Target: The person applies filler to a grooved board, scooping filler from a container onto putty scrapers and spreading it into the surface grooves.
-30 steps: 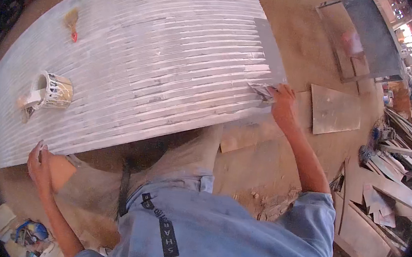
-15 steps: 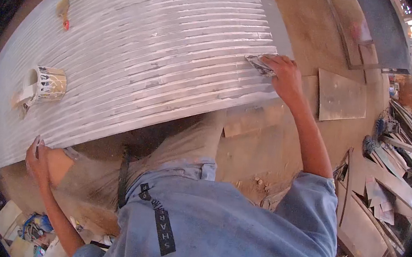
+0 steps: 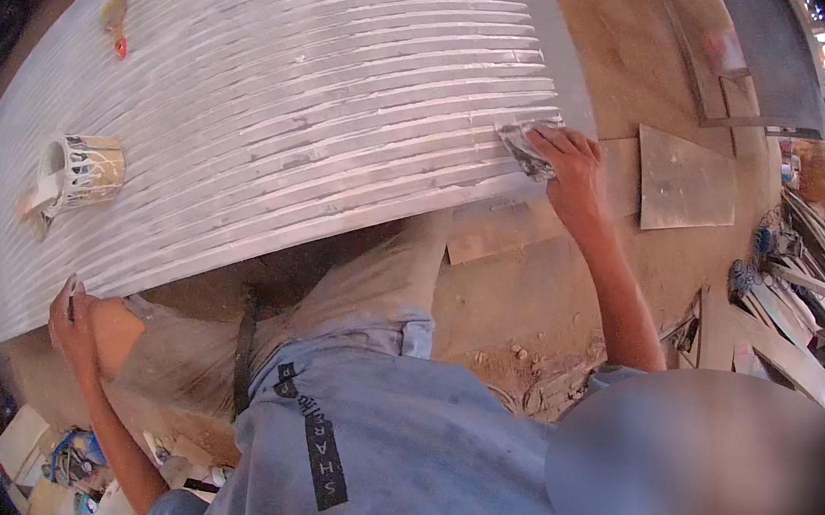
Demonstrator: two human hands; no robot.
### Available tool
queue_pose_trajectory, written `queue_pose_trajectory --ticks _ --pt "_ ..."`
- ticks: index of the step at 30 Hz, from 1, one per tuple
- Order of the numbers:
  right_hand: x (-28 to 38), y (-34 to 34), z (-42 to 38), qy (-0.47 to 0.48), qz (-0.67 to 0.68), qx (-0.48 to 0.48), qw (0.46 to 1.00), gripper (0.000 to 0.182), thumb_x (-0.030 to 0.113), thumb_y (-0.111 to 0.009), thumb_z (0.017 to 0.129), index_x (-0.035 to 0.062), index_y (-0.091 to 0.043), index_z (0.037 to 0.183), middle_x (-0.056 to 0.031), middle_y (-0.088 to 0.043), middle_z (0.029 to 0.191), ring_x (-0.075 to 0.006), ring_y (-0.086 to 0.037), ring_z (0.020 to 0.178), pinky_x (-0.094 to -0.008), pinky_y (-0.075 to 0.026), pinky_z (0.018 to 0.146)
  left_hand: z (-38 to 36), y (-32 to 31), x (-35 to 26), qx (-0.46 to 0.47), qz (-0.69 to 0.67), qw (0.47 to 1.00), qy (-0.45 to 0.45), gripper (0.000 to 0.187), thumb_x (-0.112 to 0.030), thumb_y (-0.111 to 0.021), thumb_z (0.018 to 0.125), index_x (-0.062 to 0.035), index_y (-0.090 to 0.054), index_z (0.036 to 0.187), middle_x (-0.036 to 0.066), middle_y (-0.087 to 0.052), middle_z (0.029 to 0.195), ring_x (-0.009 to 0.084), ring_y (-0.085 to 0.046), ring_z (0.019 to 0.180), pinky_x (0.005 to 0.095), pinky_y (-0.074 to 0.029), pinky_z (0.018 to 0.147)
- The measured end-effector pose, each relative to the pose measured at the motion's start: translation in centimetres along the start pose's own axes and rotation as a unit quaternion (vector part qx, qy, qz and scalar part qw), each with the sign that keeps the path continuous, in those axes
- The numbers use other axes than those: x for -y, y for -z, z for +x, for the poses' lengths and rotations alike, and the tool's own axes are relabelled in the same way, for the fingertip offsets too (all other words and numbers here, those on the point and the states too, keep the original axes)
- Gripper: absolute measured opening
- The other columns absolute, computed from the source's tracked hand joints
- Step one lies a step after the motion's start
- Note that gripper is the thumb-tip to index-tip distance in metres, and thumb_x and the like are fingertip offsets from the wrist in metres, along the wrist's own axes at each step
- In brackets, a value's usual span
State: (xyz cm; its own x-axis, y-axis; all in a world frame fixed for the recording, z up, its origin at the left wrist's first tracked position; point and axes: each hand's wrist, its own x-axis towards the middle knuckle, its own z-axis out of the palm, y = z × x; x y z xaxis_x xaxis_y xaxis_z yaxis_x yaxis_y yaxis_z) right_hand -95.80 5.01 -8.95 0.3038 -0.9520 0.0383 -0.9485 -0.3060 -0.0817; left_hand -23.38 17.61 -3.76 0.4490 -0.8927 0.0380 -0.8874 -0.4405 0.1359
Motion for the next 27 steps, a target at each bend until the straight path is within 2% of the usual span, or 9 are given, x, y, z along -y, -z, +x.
queue_pose_trajectory --ticks 6,9,15,18,21,22,23,24,27 --pt "0.1 -0.5 -1.2 -0.001 0.004 -0.020 1.000 0.067 -0.005 -0.061 0.070 0.0163 -0.063 0.133 -0.0021 -0.061 0.138 -0.0276 -0.053 0.128 -0.0453 -0.039 0.109 0.0 -0.2 0.8 -0.013 -0.011 1.000 -0.006 0.038 -0.031 -0.059 0.101 -0.0049 -0.069 0.127 0.018 -0.067 0.127 0.0324 -0.062 0.120 0.0411 -0.044 0.104" --pt "1.0 -0.3 -1.2 0.002 0.033 -0.041 0.999 0.068 -0.012 -0.054 0.066 0.0098 -0.065 0.129 -0.0058 -0.063 0.135 -0.0290 -0.054 0.126 -0.0434 -0.039 0.107 -0.6 0.4 0.8 -0.019 -0.006 1.000 -0.014 0.038 -0.032 -0.059 0.101 -0.0048 -0.069 0.126 0.018 -0.067 0.127 0.0326 -0.061 0.120 0.0410 -0.044 0.105" --pt "2.0 0.0 -4.7 -0.034 0.035 -0.005 0.999 0.069 -0.013 -0.054 0.065 0.0088 -0.065 0.130 -0.0064 -0.062 0.137 -0.0296 -0.053 0.128 -0.0436 -0.037 0.108 -0.2 0.0 1.2 -0.010 -0.017 0.997 -0.069 0.038 -0.033 -0.059 0.101 -0.0050 -0.069 0.126 0.017 -0.067 0.127 0.0332 -0.060 0.121 0.0407 -0.043 0.105" --pt "2.1 -0.2 -6.4 -0.032 0.018 -0.023 0.999 0.067 -0.013 -0.054 0.065 0.0083 -0.066 0.128 -0.0065 -0.063 0.136 -0.0298 -0.053 0.128 -0.0436 -0.038 0.108 0.3 -0.2 -0.6 0.005 -0.002 1.000 0.004 0.041 -0.032 -0.060 0.100 -0.0051 -0.065 0.132 0.019 -0.064 0.132 0.0336 -0.059 0.124 0.0409 -0.043 0.107" --pt "1.4 -0.8 -6.4 -0.042 -0.038 -0.029 0.998 0.060 -0.012 -0.056 0.069 0.0079 -0.068 0.123 -0.0095 -0.066 0.130 -0.0318 -0.056 0.124 -0.0441 -0.040 0.105 0.5 1.2 -1.1 0.066 -0.139 0.987 0.043 0.053 -0.033 -0.062 0.099 -0.0117 -0.053 0.147 0.018 -0.052 0.148 0.0318 -0.050 0.136 0.0414 -0.037 0.114" --pt "1.2 -1.3 -6.1 -0.057 -0.016 -0.013 0.998 0.056 -0.011 -0.056 0.070 0.0070 -0.069 0.122 -0.0125 -0.067 0.127 -0.0337 -0.058 0.121 -0.0455 -0.042 0.103 0.8 1.6 -2.1 0.058 -0.158 0.983 0.077 0.062 -0.037 -0.064 0.097 -0.0118 -0.046 0.151 0.017 -0.048 0.151 0.0318 -0.046 0.139 0.0417 -0.035 0.116" --pt "0.0 -2.9 -6.9 -0.018 0.070 -0.114 0.991 0.051 -0.008 -0.058 0.071 0.0045 -0.069 0.119 -0.0149 -0.069 0.122 -0.0370 -0.061 0.117 -0.0477 -0.045 0.102 1.0 2.0 -3.1 0.049 -0.178 0.976 0.111 0.071 -0.041 -0.067 0.095 -0.0118 -0.040 0.155 0.017 -0.045 0.155 0.0317 -0.042 0.142 0.0420 -0.033 0.117" --pt "1.3 -1.7 -6.3 -0.038 0.095 -0.090 0.991 0.046 -0.008 -0.057 0.077 0.0025 -0.070 0.120 -0.0160 -0.070 0.121 -0.0362 -0.062 0.117 -0.0479 -0.044 0.105 1.9 1.0 -2.5 0.036 -0.215 0.969 0.112 0.081 -0.048 -0.068 0.092 -0.0148 -0.034 0.158 0.016 -0.042 0.157 0.0312 -0.038 0.145 0.0422 -0.031 0.118" --pt "6.2 -1.3 -3.2 -0.015 0.217 -0.191 0.957 0.044 -0.008 -0.053 0.085 0.0018 -0.068 0.126 -0.0147 -0.069 0.125 -0.0313 -0.060 0.124 -0.0451 -0.041 0.111 6.6 -0.9 -3.3 0.012 -0.415 0.898 0.147 0.099 -0.060 -0.068 0.088 -0.0084 -0.025 0.160 0.018 -0.038 0.158 0.0300 -0.033 0.148 0.0411 -0.030 0.120"
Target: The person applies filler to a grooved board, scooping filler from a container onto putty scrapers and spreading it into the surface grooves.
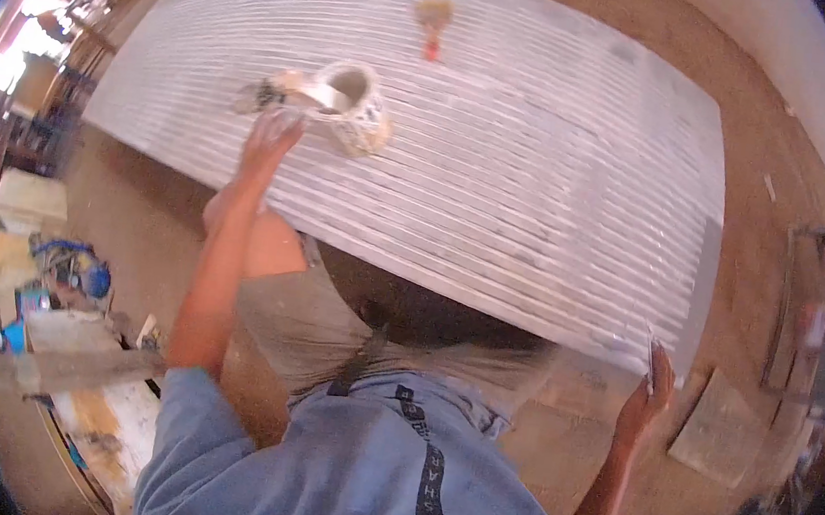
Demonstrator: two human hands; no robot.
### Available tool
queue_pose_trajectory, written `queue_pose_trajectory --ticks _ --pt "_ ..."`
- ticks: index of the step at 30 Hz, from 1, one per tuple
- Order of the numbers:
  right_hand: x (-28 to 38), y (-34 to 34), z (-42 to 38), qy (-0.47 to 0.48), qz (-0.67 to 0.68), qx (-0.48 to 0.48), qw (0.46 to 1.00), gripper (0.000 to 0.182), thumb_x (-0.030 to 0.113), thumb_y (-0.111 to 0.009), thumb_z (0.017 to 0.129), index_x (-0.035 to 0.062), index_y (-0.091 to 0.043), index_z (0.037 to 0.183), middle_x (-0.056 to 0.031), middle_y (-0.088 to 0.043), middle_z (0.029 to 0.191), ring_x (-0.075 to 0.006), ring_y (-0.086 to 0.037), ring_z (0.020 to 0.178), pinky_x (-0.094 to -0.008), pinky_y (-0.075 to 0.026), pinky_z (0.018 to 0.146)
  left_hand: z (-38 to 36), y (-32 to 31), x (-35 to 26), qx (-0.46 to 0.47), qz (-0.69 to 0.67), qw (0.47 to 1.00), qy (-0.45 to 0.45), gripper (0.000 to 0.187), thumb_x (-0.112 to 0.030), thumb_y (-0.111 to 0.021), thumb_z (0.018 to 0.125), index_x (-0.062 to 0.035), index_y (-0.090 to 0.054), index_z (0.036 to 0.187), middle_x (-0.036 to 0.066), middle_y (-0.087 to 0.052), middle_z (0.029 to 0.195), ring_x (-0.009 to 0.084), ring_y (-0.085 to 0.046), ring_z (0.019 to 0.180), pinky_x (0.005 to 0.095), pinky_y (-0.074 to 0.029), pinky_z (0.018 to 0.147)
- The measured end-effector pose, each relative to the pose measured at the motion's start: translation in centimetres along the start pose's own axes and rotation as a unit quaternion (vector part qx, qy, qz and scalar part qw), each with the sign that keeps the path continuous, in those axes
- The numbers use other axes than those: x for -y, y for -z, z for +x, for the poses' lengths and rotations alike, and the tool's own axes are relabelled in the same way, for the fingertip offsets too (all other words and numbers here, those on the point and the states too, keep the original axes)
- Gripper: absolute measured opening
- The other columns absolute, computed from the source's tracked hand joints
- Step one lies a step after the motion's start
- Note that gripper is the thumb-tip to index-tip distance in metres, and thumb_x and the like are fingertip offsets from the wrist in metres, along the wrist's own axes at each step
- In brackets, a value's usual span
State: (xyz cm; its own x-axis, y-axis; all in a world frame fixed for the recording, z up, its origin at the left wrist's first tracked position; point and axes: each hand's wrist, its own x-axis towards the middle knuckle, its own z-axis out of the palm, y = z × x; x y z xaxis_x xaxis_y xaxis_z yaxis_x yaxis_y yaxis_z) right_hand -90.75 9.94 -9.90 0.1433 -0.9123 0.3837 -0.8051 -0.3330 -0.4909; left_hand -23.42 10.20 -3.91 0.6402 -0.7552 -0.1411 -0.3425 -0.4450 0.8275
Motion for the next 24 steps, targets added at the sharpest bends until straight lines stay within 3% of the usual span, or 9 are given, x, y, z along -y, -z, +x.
queue_pose_trajectory --ticks 4,6,7,12,13,17,18,21,24 --pt "9.8 -2.9 4.4 -0.093 0.139 -0.050 0.985 0.047 -0.011 -0.047 0.090 0.0007 -0.064 0.132 -0.0115 -0.066 0.132 -0.0254 -0.057 0.128 -0.0387 -0.039 0.113 2.0 -3.5 -3.1 -0.100 -0.199 0.975 0.000 0.088 -0.057 -0.071 0.087 -0.0047 -0.042 0.152 0.019 -0.053 0.146 0.0293 -0.047 0.137 0.0399 -0.039 0.111" --pt "12.1 -4.2 6.0 -0.053 0.183 -0.015 0.982 0.046 -0.011 -0.047 0.090 -0.0002 -0.064 0.131 -0.0126 -0.065 0.133 -0.0244 -0.058 0.128 -0.0374 -0.039 0.112 2.2 -3.9 -4.7 -0.132 -0.095 0.983 -0.081 0.064 -0.047 -0.073 0.090 0.0004 -0.064 0.131 0.017 -0.067 0.124 0.0259 -0.060 0.118 0.0382 -0.047 0.098" --pt "13.6 -4.6 6.7 -0.051 0.181 -0.020 0.982 0.046 -0.011 -0.047 0.090 -0.0002 -0.064 0.131 -0.0126 -0.065 0.133 -0.0244 -0.058 0.128 -0.0374 -0.039 0.112 2.9 -4.4 -4.8 -0.228 -0.082 0.945 -0.218 0.044 -0.037 -0.073 0.092 0.0017 -0.073 0.112 0.014 -0.071 0.108 0.0223 -0.066 0.099 0.0355 -0.051 0.087" --pt "18.4 -7.2 8.6 -0.035 0.269 -0.026 0.962 0.054 -0.021 -0.049 0.083 0.0051 -0.069 0.126 -0.0125 -0.069 0.126 -0.0247 -0.062 0.123 -0.0361 -0.043 0.109 2.4 -4.5 -5.2 -0.223 -0.009 0.926 -0.305 0.036 -0.027 -0.074 0.089 -0.0004 -0.072 0.114 0.013 -0.072 0.105 0.0217 -0.068 0.094 0.0354 -0.052 0.084" --pt "19.2 -7.3 8.8 -0.047 0.273 -0.016 0.961 0.044 -0.014 -0.050 0.088 -0.0004 -0.067 0.125 -0.0124 -0.069 0.124 -0.0237 -0.061 0.122 -0.0342 -0.043 0.107 2.2 -4.9 -5.0 -0.218 0.004 0.918 -0.330 0.036 -0.026 -0.074 0.088 -0.0011 -0.072 0.114 0.012 -0.073 0.103 0.0222 -0.069 0.091 0.0356 -0.053 0.084" --pt "21.3 -8.2 10.2 -0.159 0.411 0.057 0.896 0.036 0.007 -0.060 0.093 -0.0100 -0.061 0.125 -0.0111 -0.067 0.120 -0.0208 -0.062 0.113 -0.0315 -0.046 0.098 2.3 -5.7 -5.0 -0.243 -0.041 0.925 -0.291 0.034 -0.030 -0.072 0.089 -0.0024 -0.074 0.109 0.015 -0.073 0.093 0.0271 -0.071 0.084 0.0387 -0.054 0.079" --pt "21.9 -8.9 10.6 -0.155 0.411 0.058 0.896 0.036 0.007 -0.060 0.093 -0.0100 -0.061 0.125 -0.0111 -0.067 0.120 -0.0208 -0.062 0.113 -0.0315 -0.046 0.098 2.7 -5.3 -5.0 -0.247 -0.042 0.924 -0.290 0.034 -0.030 -0.072 0.089 -0.0024 -0.074 0.109 0.015 -0.073 0.093 0.0271 -0.071 0.084 0.0387 -0.054 0.079" --pt "24.0 -10.8 12.2 -0.234 0.623 0.045 0.745 0.031 0.006 -0.066 0.089 -0.0016 -0.063 0.119 -0.0067 -0.067 0.112 -0.0178 -0.063 0.102 -0.0321 -0.048 0.091 3.8 -4.1 -5.0 -0.260 -0.009 0.931 -0.255 0.035 -0.034 -0.069 0.090 -0.0014 -0.074 0.103 0.016 -0.073 0.091 0.0305 -0.070 0.083 0.0412 -0.053 0.075" --pt "25.4 -12.7 14.2 -0.240 0.631 0.066 0.735 0.029 0.006 -0.067 0.088 -0.0007 -0.064 0.115 -0.0070 -0.067 0.110 -0.0178 -0.063 0.101 -0.0322 -0.050 0.087 4.8 -3.8 -4.7 -0.242 -0.038 0.947 -0.206 0.037 -0.036 -0.070 0.089 -0.0001 -0.073 0.099 0.017 -0.073 0.086 0.0338 -0.069 0.081 0.0432 -0.052 0.074"
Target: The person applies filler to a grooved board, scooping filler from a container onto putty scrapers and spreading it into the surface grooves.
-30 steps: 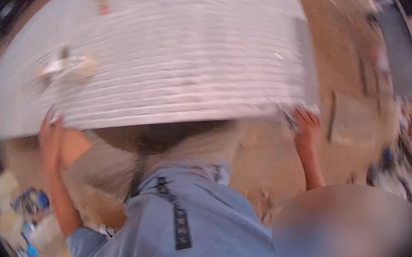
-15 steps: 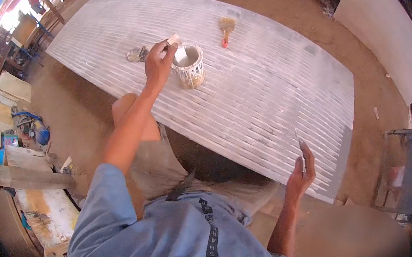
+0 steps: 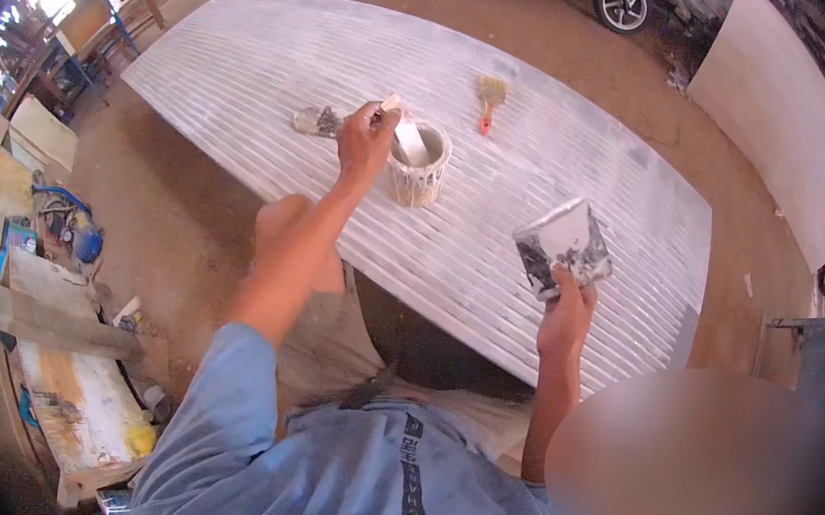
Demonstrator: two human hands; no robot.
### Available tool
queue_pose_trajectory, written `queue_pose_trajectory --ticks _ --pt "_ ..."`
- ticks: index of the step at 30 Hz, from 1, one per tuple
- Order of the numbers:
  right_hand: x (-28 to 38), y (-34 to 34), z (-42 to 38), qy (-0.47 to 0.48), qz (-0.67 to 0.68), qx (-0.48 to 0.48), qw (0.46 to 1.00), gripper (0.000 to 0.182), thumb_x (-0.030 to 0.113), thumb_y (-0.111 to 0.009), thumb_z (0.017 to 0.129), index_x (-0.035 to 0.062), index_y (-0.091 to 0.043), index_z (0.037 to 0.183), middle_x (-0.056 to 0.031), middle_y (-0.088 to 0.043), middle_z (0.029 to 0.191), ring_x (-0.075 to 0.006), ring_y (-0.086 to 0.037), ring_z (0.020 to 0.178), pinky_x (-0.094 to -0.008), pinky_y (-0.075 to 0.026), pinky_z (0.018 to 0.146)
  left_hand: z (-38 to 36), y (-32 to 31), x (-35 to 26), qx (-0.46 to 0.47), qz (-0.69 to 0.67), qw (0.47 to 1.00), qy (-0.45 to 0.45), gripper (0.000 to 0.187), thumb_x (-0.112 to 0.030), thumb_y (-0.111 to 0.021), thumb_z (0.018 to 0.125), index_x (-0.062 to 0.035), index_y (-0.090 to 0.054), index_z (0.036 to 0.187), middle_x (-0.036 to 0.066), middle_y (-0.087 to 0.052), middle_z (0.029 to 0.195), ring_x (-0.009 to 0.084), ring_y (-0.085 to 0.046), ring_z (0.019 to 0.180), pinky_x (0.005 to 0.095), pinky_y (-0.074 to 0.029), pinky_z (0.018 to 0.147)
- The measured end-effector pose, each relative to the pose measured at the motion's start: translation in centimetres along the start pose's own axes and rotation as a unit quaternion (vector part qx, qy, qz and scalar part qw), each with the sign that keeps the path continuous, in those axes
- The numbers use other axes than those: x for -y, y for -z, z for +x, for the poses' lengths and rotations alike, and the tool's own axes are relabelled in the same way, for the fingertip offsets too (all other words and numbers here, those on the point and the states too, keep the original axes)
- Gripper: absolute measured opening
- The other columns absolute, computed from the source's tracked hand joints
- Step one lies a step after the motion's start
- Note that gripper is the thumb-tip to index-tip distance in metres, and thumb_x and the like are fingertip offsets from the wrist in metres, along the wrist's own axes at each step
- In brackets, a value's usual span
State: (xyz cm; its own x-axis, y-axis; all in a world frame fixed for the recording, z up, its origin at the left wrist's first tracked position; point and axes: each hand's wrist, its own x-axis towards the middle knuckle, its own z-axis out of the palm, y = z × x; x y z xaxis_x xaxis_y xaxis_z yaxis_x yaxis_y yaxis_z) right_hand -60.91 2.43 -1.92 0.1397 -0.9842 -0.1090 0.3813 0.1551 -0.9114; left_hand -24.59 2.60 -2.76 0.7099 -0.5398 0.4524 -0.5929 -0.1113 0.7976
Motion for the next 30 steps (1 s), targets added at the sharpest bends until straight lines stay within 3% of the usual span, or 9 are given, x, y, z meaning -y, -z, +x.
queue_pose_trajectory --ticks 4,7,14,16,17,22,24,28,30 --pt "-0.5 -2.6 1.6 -0.025 -0.018 0.057 0.998 0.026 0.011 -0.067 0.088 -0.0005 -0.064 0.112 -0.0065 -0.067 0.105 -0.0162 -0.065 0.092 -0.0307 -0.052 0.078 -0.6 -0.3 -1.4 -0.005 0.001 1.000 -0.023 0.037 -0.034 -0.069 0.087 0.0010 -0.072 0.097 0.019 -0.071 0.079 0.0342 -0.069 0.077 0.0434 -0.051 0.073" --pt "-0.8 -4.3 2.1 -0.041 0.005 0.069 0.997 0.024 0.013 -0.066 0.089 0.0000 -0.064 0.110 -0.0073 -0.068 0.104 -0.0172 -0.066 0.091 -0.0312 -0.053 0.077 0.4 -0.1 -1.3 0.102 0.008 0.994 0.026 0.037 -0.034 -0.070 0.087 0.0002 -0.074 0.102 0.012 -0.072 0.078 0.0192 -0.068 0.068 0.0354 -0.052 0.067" --pt "-2.9 -8.1 5.4 -0.035 -0.046 0.099 0.993 0.026 0.015 -0.062 0.092 -0.0017 -0.062 0.113 -0.0086 -0.070 0.101 -0.0187 -0.068 0.089 -0.0326 -0.055 0.077 2.0 2.9 -1.8 0.079 -0.051 0.995 0.036 0.032 -0.029 -0.070 0.089 0.0008 -0.074 0.099 0.009 -0.072 0.079 0.0163 -0.067 0.070 0.0323 -0.052 0.066" --pt "-3.6 -10.0 5.5 -0.065 0.025 0.136 0.988 0.027 0.015 -0.061 0.091 -0.0031 -0.063 0.111 -0.0113 -0.070 0.098 -0.0195 -0.069 0.080 -0.0307 -0.056 0.063 2.3 5.1 -4.6 0.031 -0.045 0.997 -0.051 0.031 -0.028 -0.070 0.090 0.0009 -0.074 0.099 0.009 -0.073 0.081 0.0144 -0.067 0.074 0.0308 -0.051 0.069" --pt "-4.1 -10.9 5.5 -0.068 0.031 0.137 0.988 0.027 0.015 -0.059 0.092 -0.0037 -0.062 0.110 -0.0115 -0.070 0.095 -0.0203 -0.069 0.076 -0.0318 -0.058 0.059 2.3 6.6 -6.6 0.033 -0.017 0.998 -0.042 0.035 -0.033 -0.069 0.090 -0.0010 -0.073 0.103 0.013 -0.073 0.082 0.0242 -0.068 0.074 0.0373 -0.051 0.071" --pt "-7.0 -14.2 6.2 -0.169 0.037 0.146 0.974 0.024 0.014 -0.061 0.091 -0.0030 -0.062 0.108 -0.0116 -0.070 0.093 -0.0220 -0.069 0.069 -0.0363 -0.061 0.060 2.9 9.6 -11.1 -0.004 -0.049 0.995 -0.082 0.037 -0.033 -0.070 0.089 -0.0007 -0.074 0.109 0.013 -0.075 0.090 0.0214 -0.072 0.083 0.0340 -0.053 0.078" --pt "-8.0 -15.6 6.2 -0.218 0.092 0.148 0.960 0.025 0.015 -0.062 0.091 -0.0028 -0.062 0.109 -0.0116 -0.070 0.094 -0.0231 -0.070 0.073 -0.0402 -0.062 0.064 3.0 9.8 -11.9 -0.026 -0.046 0.990 -0.133 0.033 -0.024 -0.070 0.093 0.0011 -0.072 0.114 0.007 -0.075 0.089 0.0121 -0.068 0.083 0.0283 -0.052 0.077" --pt "-9.5 -17.3 6.6 -0.262 0.141 0.166 0.940 0.028 0.013 -0.060 0.094 -0.0012 -0.059 0.118 -0.0116 -0.069 0.104 -0.0244 -0.071 0.088 -0.0441 -0.062 0.078 2.7 10.0 -13.0 -0.012 -0.070 0.988 -0.137 0.032 -0.023 -0.070 0.094 0.0012 -0.072 0.115 0.009 -0.075 0.092 0.0125 -0.068 0.085 0.0284 -0.052 0.078" --pt "-10.0 -17.5 6.6 -0.263 0.157 0.155 0.939 0.030 0.016 -0.063 0.091 -0.0008 -0.062 0.117 -0.0130 -0.069 0.102 -0.0256 -0.070 0.086 -0.0441 -0.063 0.069 2.4 9.7 -13.1 -0.010 -0.073 0.990 -0.120 0.032 -0.023 -0.070 0.094 0.0010 -0.072 0.115 0.010 -0.076 0.094 0.0131 -0.069 0.086 0.0295 -0.053 0.080"
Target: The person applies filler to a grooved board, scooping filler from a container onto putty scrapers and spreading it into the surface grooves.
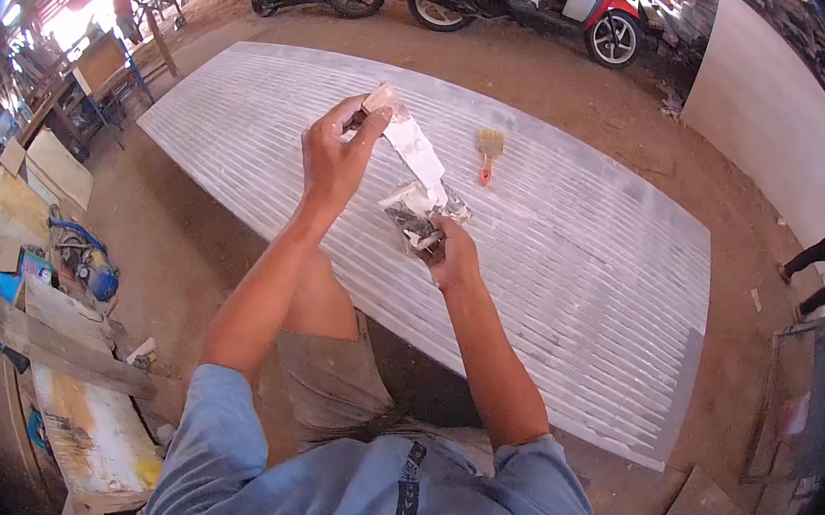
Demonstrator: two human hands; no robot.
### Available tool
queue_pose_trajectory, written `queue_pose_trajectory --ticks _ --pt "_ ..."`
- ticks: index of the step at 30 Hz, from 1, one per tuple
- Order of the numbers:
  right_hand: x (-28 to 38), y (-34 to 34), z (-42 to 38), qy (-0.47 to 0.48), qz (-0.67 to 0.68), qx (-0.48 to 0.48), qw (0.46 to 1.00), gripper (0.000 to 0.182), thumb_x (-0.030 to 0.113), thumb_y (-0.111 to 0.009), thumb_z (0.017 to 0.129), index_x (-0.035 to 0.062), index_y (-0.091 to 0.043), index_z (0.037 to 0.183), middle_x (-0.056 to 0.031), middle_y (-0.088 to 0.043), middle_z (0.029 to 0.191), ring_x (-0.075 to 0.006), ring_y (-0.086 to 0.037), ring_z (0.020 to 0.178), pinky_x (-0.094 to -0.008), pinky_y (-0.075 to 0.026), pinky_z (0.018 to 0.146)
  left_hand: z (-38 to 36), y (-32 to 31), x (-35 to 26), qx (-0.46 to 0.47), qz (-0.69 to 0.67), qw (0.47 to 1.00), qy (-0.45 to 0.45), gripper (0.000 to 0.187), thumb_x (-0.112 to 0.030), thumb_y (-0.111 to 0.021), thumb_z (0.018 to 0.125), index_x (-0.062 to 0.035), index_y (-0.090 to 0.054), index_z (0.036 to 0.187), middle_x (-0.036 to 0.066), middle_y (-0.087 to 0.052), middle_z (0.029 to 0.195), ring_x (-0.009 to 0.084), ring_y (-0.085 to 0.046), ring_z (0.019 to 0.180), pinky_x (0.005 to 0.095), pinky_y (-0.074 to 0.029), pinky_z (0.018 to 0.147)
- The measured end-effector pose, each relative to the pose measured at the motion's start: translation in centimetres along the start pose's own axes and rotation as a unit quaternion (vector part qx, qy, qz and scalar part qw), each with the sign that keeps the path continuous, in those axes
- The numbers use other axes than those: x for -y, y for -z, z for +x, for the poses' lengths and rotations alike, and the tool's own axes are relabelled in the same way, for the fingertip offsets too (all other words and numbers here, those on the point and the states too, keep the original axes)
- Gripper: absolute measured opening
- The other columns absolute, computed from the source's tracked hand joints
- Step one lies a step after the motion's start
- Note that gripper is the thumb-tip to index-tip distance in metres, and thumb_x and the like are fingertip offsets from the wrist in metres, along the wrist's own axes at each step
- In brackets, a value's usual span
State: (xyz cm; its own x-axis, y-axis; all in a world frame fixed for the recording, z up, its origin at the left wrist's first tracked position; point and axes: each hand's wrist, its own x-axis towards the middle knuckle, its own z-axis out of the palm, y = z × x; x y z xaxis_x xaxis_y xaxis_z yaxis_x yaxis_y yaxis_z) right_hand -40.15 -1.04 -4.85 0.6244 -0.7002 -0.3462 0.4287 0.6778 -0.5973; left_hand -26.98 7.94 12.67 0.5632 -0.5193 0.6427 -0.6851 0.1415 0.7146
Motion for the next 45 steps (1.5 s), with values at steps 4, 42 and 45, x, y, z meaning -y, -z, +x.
queue_pose_trajectory --ticks 4,42,45 --pt "0.1 0.0 -0.5 0.007 0.004 0.013 1.000 0.032 0.015 -0.062 0.092 0.0002 -0.060 0.120 -0.0133 -0.069 0.104 -0.0252 -0.070 0.088 -0.0440 -0.062 0.072 -1.2 -0.3 0.0 0.008 0.026 1.000 -0.001 0.032 -0.023 -0.071 0.094 0.0006 -0.072 0.116 0.011 -0.076 0.095 0.0146 -0.069 0.087 0.0306 -0.053 0.081" --pt "26.5 37.4 -24.4 0.298 -0.668 -0.352 0.584 0.032 0.016 -0.059 0.096 0.0068 -0.065 0.125 -0.0120 -0.070 0.116 -0.0271 -0.066 0.110 -0.0437 -0.054 0.087 -4.7 -5.8 16.8 0.123 0.056 0.978 0.156 0.036 -0.026 -0.063 0.101 0.0030 -0.066 0.123 0.012 -0.070 0.108 0.0203 -0.063 0.098 0.0316 -0.048 0.088" --pt "29.3 41.8 -23.3 0.333 -0.821 -0.285 0.367 0.037 0.006 -0.059 0.087 0.0105 -0.067 0.123 -0.0115 -0.071 0.117 -0.0301 -0.065 0.110 -0.0477 -0.052 0.087 -5.9 -5.8 16.8 0.104 0.052 0.979 0.167 0.047 -0.026 -0.059 0.103 0.0019 -0.053 0.140 0.016 -0.062 0.128 0.0220 -0.059 0.115 0.0318 -0.046 0.098"
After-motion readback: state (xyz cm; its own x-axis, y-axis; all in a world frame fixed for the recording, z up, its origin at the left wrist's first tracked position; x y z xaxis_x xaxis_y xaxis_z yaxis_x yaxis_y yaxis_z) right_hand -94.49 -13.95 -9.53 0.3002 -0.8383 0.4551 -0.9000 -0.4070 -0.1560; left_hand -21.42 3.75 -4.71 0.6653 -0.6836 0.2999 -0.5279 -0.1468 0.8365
